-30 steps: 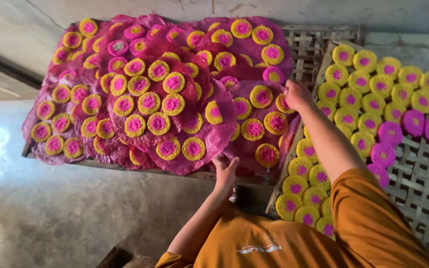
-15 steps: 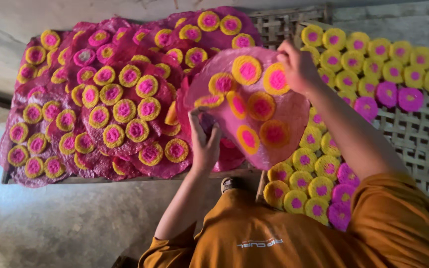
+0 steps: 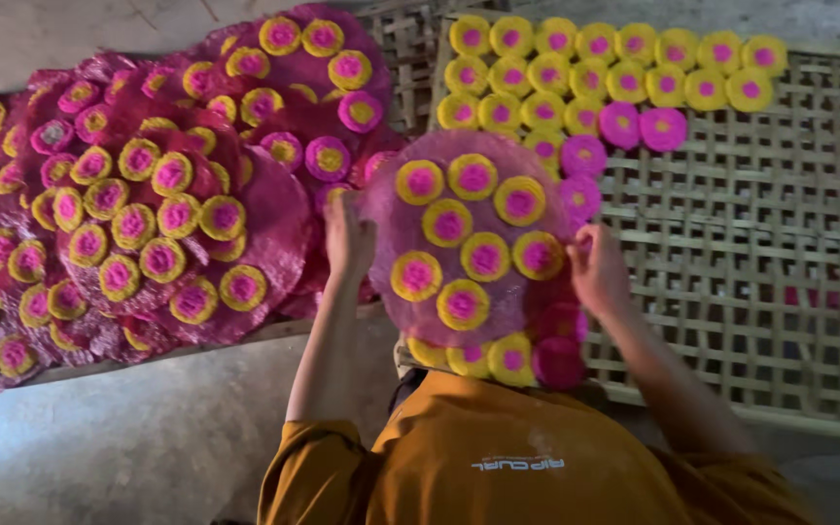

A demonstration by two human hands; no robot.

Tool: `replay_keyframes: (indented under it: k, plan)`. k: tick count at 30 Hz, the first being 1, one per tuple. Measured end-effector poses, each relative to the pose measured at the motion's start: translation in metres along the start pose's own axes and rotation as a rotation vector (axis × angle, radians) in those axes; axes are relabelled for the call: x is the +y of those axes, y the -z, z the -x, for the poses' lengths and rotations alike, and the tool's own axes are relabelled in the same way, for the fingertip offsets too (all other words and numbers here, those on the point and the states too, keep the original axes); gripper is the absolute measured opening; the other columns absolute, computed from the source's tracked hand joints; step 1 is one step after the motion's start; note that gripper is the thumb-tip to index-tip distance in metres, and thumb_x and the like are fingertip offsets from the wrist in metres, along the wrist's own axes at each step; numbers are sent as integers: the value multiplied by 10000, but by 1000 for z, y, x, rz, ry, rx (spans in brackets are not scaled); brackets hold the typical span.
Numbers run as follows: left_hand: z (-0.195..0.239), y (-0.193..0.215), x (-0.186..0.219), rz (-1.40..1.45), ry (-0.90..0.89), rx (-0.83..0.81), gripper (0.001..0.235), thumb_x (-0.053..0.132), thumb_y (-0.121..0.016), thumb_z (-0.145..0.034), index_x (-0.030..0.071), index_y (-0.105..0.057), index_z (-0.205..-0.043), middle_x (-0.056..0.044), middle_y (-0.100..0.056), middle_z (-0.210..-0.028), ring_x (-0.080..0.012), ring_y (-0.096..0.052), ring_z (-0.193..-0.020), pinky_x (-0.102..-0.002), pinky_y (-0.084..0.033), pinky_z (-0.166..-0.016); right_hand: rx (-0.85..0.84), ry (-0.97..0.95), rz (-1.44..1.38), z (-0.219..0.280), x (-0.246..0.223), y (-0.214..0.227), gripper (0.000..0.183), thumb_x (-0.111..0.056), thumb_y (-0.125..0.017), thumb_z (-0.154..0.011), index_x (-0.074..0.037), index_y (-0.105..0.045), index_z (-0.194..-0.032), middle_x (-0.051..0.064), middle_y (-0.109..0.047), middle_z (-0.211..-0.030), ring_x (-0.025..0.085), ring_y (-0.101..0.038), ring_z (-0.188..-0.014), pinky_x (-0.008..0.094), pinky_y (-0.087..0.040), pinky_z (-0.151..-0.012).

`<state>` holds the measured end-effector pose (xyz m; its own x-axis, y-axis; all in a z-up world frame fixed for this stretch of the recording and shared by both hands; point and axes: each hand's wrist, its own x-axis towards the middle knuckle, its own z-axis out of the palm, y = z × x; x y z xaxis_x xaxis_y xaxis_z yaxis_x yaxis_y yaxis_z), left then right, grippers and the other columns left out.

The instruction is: The person places yellow and pink circular decorative items onto a woven bamboo tray, arranging them in rows. The person repeatedly picks up items from a nearby pile and places them on the tray, filling the available space.

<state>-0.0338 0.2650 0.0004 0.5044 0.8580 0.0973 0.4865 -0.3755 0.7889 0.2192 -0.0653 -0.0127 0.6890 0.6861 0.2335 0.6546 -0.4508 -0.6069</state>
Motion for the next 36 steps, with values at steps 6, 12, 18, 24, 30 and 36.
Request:
replay_keyframes:
  k: [6, 12, 18, 24, 30, 36]
  plan:
    - [42, -68, 67, -282, -216, 106, 463, 175, -731, -825, 138, -605, -1269, -134, -584, -1260, -393, -556, -1193, -570, -445, -983, -172, 580, 130, 9, -28, 20, 344, -209, -788, -816, -39, -671, -1091, 107, -636, -1147, 302, -627, -1043, 440, -555, -829]
    - [36, -161, 127, -327, -344, -144, 478, 191, -704, -863, 146, -599, -1327, -71, -610, -1335, -331, -554, -1293, -544, -461, -1030, -370, 266, -77, -16, 17, 9, 136, -147, -713, -933, -53, -709, -1030, 82, -686, -1070, 224, -680, -943, 395, -570, -798]
    - [14, -187, 129, -506, -220, -225, 498, 249, -713, -867, 123, -566, -1326, -122, -586, -1318, -362, -548, -1240, -550, -451, -1008, -342, -603, -1173, -85, 125, 41, 296, -259, -657, -946, -50, -668, -1155, 90, -706, -1135, 212, -695, -1062, 385, -601, -922]
    - [-2, -206, 114, -535, -157, -158, 212, 246, -641, -1047, 104, -631, -1205, -182, -628, -1277, -374, -582, -1247, -484, -489, -1043, -230, -577, -996, -146, 178, 46, 400, -202, -726, -932, -101, -617, -1304, 45, -693, -1218, 223, -643, -1159, 404, -517, -932]
    - [-8, -198, 118, -296, -42, -272, 425, 245, -731, -842, 75, -552, -1188, -137, -687, -1080, -368, -651, -1046, -489, -520, -899, -156, -268, -344, -166, 175, 7, 358, -203, -711, -946, -48, -610, -1252, 133, -691, -1163, 333, -657, -1112, 468, -523, -923]
    - [-9, -178, 147, -415, -379, -145, 209, 209, -777, -756, 117, -644, -888, -132, -694, -930, -366, -676, -915, -486, -542, -767, 93, 10, 32, -166, 162, 6, 334, -134, -751, -911, -9, -616, -1189, 261, -629, -1134, 461, -591, -1078, 538, -486, -903]
